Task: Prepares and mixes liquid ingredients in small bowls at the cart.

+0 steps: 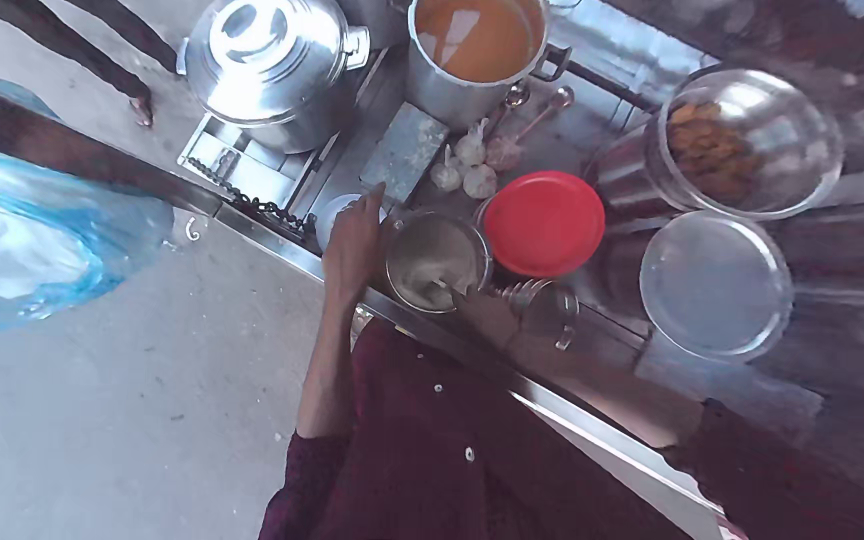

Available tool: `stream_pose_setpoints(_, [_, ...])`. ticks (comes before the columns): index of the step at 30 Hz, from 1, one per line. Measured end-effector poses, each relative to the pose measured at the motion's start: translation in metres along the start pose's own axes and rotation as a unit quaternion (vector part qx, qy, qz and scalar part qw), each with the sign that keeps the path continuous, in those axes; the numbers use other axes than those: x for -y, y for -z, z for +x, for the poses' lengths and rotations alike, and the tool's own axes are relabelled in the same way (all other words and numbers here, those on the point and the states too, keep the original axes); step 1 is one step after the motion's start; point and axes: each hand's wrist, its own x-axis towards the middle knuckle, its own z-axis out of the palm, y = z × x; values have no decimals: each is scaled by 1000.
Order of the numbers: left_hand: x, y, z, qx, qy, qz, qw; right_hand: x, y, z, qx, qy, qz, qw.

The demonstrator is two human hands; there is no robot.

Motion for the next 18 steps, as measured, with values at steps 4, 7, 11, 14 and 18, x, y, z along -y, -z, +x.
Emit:
stream_pose_setpoints(4, [0,0,0,-1,2,9,1000,-1,-13,31,-75,30,1,997])
stream_pose_setpoints(7, [0,1,-2,2,7,1,1000,0,-17,54,-112,28,-29,993])
stream_pose_setpoints(11, [1,2,-5,-3,5,-6,1000,-14,-25,67,-110,48,-48,992])
stream_pose_setpoints(14, [2,-1,-1,-2,1,6,1000,-29,-32,57,-80,46,-56,994])
stream_pose_setpoints(18, [2,-2,0,-2,-7,17,1000,-28,-11,27,-18,-17,-33,999])
